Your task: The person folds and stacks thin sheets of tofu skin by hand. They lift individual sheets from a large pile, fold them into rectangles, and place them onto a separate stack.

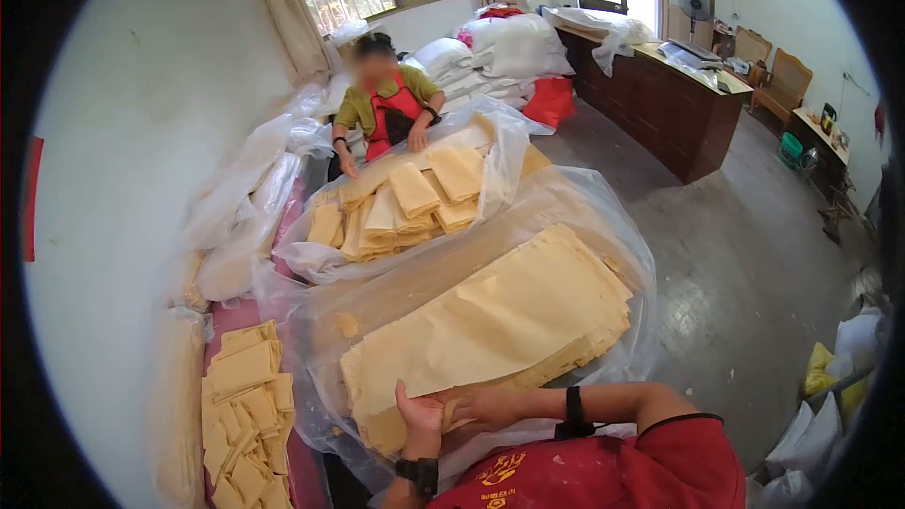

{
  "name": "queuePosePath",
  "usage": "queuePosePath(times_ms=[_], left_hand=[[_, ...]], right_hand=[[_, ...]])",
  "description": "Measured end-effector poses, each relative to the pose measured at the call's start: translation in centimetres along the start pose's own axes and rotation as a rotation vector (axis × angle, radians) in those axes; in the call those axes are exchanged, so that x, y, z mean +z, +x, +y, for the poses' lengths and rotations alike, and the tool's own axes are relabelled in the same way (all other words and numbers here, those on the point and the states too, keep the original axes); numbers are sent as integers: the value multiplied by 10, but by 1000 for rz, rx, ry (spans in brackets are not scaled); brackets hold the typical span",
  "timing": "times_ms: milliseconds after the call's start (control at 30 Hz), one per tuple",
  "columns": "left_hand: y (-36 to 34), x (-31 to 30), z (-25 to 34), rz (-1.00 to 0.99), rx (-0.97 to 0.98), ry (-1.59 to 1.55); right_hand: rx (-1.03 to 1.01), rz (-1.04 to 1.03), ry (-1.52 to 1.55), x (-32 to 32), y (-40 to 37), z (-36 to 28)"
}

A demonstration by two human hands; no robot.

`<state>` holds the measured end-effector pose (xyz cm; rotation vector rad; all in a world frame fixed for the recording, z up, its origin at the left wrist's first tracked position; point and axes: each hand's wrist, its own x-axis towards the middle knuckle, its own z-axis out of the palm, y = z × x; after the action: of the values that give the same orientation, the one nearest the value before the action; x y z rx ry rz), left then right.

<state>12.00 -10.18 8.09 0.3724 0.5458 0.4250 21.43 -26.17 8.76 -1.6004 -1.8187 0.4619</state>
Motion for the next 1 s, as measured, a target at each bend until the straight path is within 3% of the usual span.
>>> queuePosePath(times_ms=[33,67,133,167,200,267,300,400,633,700,800,833,900,933,1000], left_hand=[[4,-5,2,34,-6,-35],[9,-5,4,32,-8,-26],[25,7,9,-36,16,6],[34,18,13,-106,40,33],[34,44,24,-156,53,10],[9,112,49,-282,120,42],[-7,140,57,-354,175,95],[-25,173,65,-451,209,206],[-39,157,94,-366,394,197],[-53,157,120,-355,539,89],[-66,154,138,-306,574,145],[-63,132,140,-307,578,145],[-46,50,140,-47,549,315],[-39,14,143,-31,533,323],[-28,-56,145,83,329,225]], right_hand=[[-145,-60,-163,11,-9,19],[-138,-79,-286,2,-15,33],[397,45,-200,-8,-29,74],[169,274,-730,24,-35,157],[182,245,-1591,19,-54,190],[397,744,-552,-50,-67,144],[392,745,-554,-66,-76,149],[625,541,-565,-92,-108,167],[808,430,-873,-92,-156,235],[810,431,-885,-97,-149,232],[881,479,-736,-108,-133,216],[877,481,-737,-112,-129,206],[924,403,-675,-114,-127,170],[938,388,-662,-109,-131,164],[856,494,-509,-106,-134,156]])
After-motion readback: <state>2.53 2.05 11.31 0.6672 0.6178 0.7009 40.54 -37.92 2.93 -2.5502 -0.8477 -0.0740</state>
